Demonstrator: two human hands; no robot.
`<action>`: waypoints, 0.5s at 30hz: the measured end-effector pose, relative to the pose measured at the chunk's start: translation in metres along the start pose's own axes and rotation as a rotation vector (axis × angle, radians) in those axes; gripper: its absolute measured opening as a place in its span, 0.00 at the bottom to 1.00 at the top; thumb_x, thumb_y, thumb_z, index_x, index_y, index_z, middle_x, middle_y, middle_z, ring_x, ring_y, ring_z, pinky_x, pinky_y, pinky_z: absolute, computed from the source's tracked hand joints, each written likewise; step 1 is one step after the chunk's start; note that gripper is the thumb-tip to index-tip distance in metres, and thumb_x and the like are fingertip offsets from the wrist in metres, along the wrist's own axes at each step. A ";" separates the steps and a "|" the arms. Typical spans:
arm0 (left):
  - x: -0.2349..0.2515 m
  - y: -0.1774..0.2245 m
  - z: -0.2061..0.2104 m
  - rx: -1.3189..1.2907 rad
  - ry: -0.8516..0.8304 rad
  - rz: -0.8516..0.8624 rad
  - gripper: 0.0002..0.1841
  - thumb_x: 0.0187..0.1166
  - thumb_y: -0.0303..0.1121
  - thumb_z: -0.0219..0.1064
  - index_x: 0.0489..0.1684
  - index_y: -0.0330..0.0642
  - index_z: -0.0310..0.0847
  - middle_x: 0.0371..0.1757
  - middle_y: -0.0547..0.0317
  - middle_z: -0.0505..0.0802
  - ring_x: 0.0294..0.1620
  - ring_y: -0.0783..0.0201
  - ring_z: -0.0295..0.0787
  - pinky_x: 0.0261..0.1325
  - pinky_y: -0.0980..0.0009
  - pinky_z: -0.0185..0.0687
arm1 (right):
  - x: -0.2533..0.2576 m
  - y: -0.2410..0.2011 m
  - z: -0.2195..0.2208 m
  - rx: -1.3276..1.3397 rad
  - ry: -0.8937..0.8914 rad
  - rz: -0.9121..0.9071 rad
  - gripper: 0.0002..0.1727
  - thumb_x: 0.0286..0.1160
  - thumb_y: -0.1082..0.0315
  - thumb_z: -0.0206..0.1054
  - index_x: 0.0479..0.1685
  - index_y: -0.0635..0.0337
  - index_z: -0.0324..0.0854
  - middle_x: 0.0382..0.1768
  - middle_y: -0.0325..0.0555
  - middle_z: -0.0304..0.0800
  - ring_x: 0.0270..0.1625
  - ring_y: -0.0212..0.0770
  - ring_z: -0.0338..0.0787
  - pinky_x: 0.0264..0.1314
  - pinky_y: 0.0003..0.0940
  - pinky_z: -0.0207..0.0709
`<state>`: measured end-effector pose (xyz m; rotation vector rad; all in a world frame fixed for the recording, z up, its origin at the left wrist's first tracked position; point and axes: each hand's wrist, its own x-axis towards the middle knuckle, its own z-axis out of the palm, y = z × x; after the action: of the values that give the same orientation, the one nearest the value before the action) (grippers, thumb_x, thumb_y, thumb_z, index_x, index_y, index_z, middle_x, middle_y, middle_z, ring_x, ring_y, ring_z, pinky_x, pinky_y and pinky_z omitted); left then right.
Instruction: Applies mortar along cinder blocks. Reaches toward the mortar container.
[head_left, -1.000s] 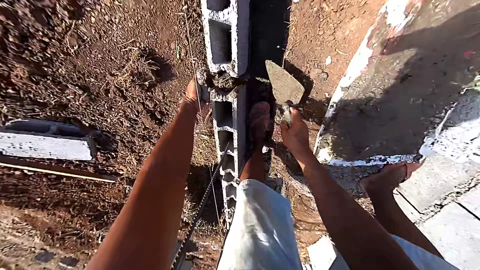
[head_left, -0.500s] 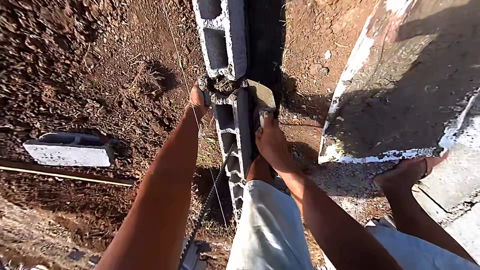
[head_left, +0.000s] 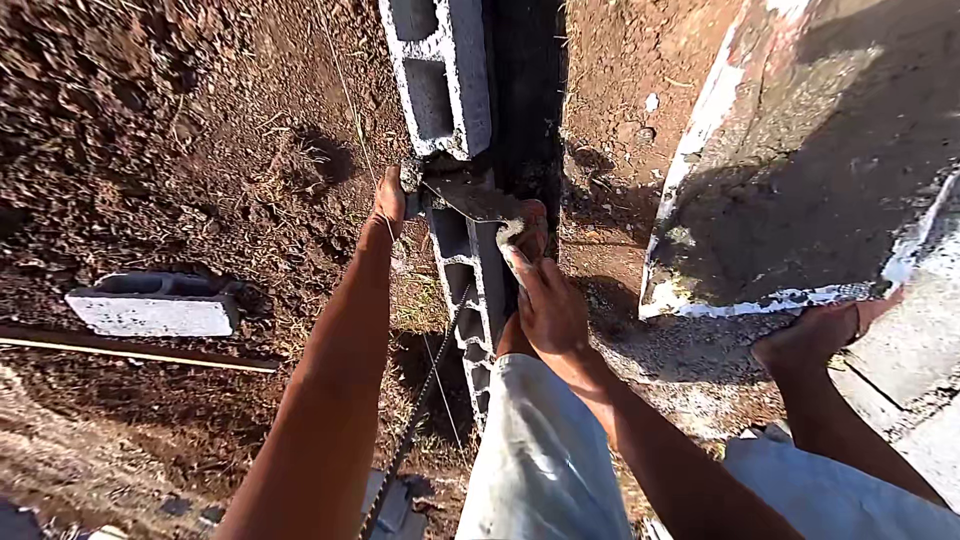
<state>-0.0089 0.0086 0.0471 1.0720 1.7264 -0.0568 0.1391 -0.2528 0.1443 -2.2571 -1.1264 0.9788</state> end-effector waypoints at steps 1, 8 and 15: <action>-0.001 0.001 -0.001 0.004 -0.007 0.020 0.30 0.94 0.50 0.30 0.59 0.44 0.79 0.45 0.60 0.89 0.45 0.69 0.86 0.51 0.63 0.83 | -0.004 0.006 -0.001 0.043 -0.009 -0.003 0.31 0.78 0.69 0.65 0.83 0.39 0.77 0.51 0.54 0.89 0.44 0.53 0.92 0.38 0.49 0.86; 0.002 -0.016 -0.005 -0.264 -0.013 0.027 0.32 0.94 0.51 0.24 0.64 0.48 0.77 0.49 0.60 0.91 0.49 0.66 0.89 0.54 0.62 0.86 | -0.009 0.058 -0.008 0.298 -0.245 0.437 0.34 0.78 0.62 0.63 0.87 0.57 0.67 0.54 0.60 0.92 0.52 0.56 0.93 0.59 0.58 0.84; 0.005 -0.023 -0.012 -0.313 -0.025 0.003 0.33 0.94 0.52 0.22 0.63 0.49 0.76 0.50 0.60 0.91 0.51 0.64 0.89 0.54 0.61 0.86 | -0.019 0.088 -0.006 0.104 -0.086 0.252 0.31 0.77 0.65 0.69 0.84 0.53 0.74 0.59 0.60 0.92 0.55 0.61 0.94 0.57 0.62 0.86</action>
<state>-0.0333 0.0042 0.0387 0.8388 1.6461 0.1960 0.1808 -0.3198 0.0998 -2.3293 -0.8153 1.2139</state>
